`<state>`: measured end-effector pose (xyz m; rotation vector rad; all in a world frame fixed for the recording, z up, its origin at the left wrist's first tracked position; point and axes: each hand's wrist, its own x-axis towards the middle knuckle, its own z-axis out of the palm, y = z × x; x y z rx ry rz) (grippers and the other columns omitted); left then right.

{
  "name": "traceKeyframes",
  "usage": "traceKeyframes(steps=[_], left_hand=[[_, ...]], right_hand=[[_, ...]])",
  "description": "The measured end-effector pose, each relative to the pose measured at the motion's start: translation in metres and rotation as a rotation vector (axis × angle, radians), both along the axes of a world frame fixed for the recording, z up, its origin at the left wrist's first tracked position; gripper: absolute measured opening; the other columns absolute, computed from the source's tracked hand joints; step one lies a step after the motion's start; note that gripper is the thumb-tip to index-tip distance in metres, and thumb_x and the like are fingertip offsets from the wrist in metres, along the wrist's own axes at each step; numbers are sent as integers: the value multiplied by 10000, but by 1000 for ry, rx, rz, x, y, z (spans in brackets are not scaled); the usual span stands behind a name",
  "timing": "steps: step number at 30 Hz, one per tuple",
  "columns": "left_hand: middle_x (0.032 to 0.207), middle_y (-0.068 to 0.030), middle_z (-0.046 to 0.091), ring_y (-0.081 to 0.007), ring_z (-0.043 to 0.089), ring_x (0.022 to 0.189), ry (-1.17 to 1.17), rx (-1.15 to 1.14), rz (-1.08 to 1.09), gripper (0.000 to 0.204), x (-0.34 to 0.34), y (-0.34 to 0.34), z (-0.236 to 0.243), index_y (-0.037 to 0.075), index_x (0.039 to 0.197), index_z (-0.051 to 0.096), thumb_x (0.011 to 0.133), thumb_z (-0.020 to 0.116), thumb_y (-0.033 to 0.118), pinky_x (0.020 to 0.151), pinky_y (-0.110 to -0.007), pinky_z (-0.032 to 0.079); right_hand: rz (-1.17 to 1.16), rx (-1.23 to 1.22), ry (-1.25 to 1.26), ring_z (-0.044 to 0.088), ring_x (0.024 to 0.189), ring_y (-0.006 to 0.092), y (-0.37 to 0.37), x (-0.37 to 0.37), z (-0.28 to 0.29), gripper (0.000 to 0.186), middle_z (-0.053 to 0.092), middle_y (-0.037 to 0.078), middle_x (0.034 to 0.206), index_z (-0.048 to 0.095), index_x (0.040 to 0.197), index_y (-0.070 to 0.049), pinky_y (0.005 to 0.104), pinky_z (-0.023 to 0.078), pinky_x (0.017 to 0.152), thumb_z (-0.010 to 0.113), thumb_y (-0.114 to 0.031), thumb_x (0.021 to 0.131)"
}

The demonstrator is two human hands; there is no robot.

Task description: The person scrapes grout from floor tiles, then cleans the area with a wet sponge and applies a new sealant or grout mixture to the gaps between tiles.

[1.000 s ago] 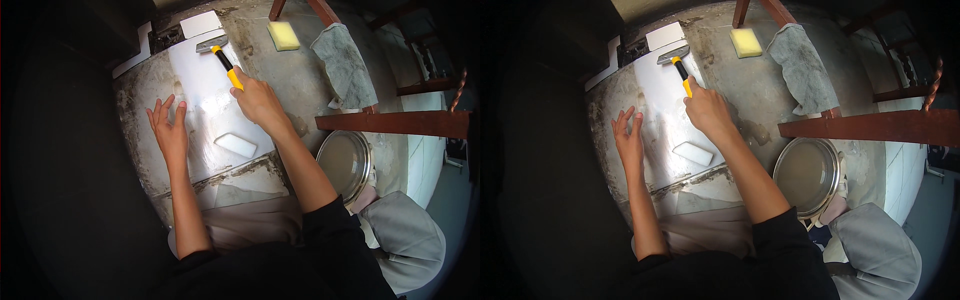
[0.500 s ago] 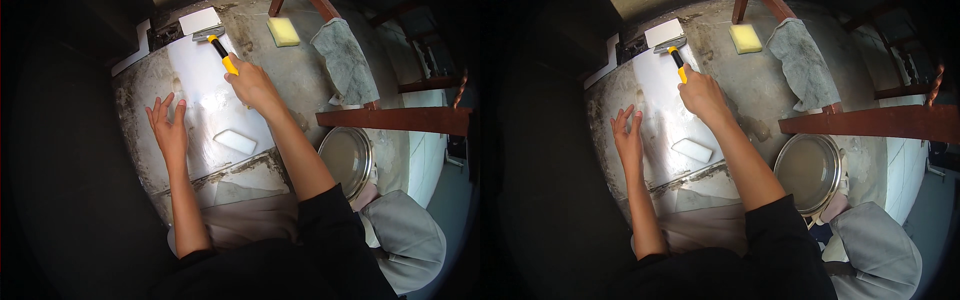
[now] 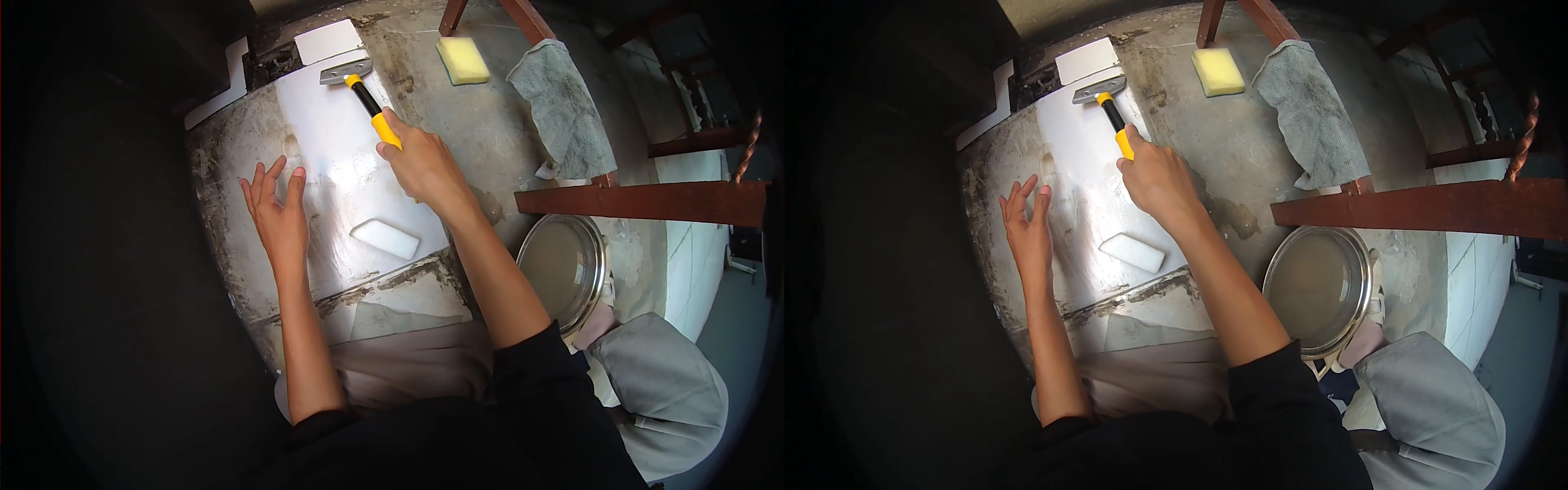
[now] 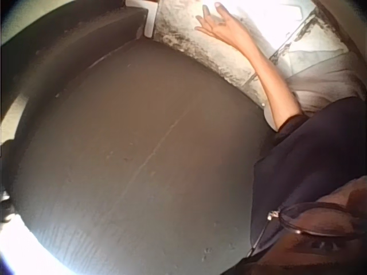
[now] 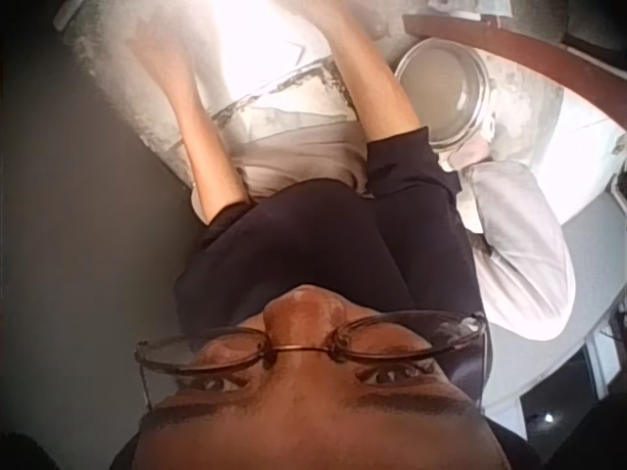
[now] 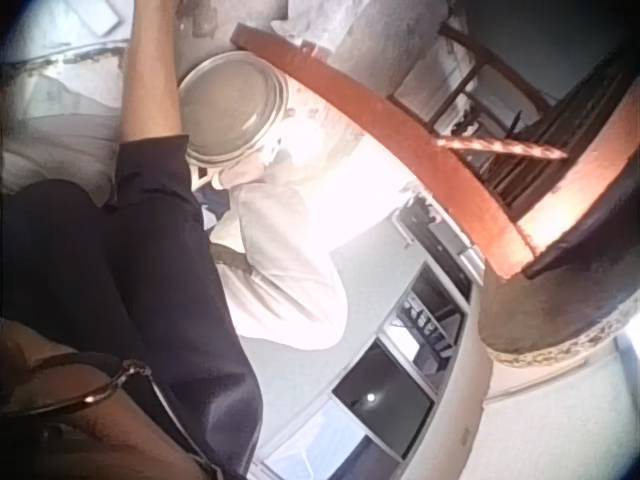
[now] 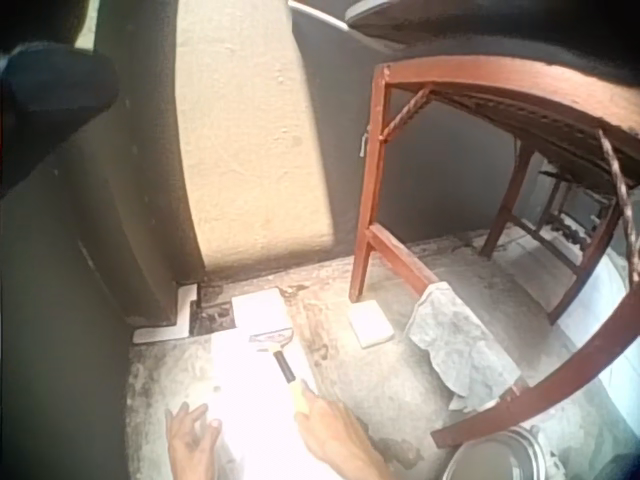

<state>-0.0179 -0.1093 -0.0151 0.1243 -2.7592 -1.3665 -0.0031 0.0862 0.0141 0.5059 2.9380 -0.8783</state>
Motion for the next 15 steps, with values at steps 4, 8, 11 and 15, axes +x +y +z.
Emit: traceKeyframes(steps=[4,8,11,15], left_hand=[[1452,-181,399,-348,148,1440,-3,4,-26,398,2,6,4,140,1214,635,885,643,365,1141,-466,170],[1454,-178,399,-346,147,1440,-27,27,6,397,2,5,2,140,1213,636,887,642,366,1142,-464,168],[1453,-179,399,-350,147,1440,-15,-2,0,395,1,1,-1,139,1211,637,887,641,365,1142,-463,168],[1453,-181,398,-352,148,1439,-13,15,-24,396,5,6,1,137,1211,637,887,642,364,1143,-463,166]], right_hand=[[-94,-257,-166,607,818,314,4,-12,18,561,645,208,963,374,1440,-120,423,482,772,544,-234,918],[-85,-218,-148,620,606,224,1,-6,14,563,654,177,843,370,1453,-158,386,511,615,551,-238,925],[-60,-275,-220,597,1028,406,1,-1,27,572,636,242,1078,360,1431,-68,460,458,928,532,-211,904],[-97,-217,-152,634,633,274,4,-9,19,576,660,192,869,359,1455,-153,398,522,658,553,-242,920]])
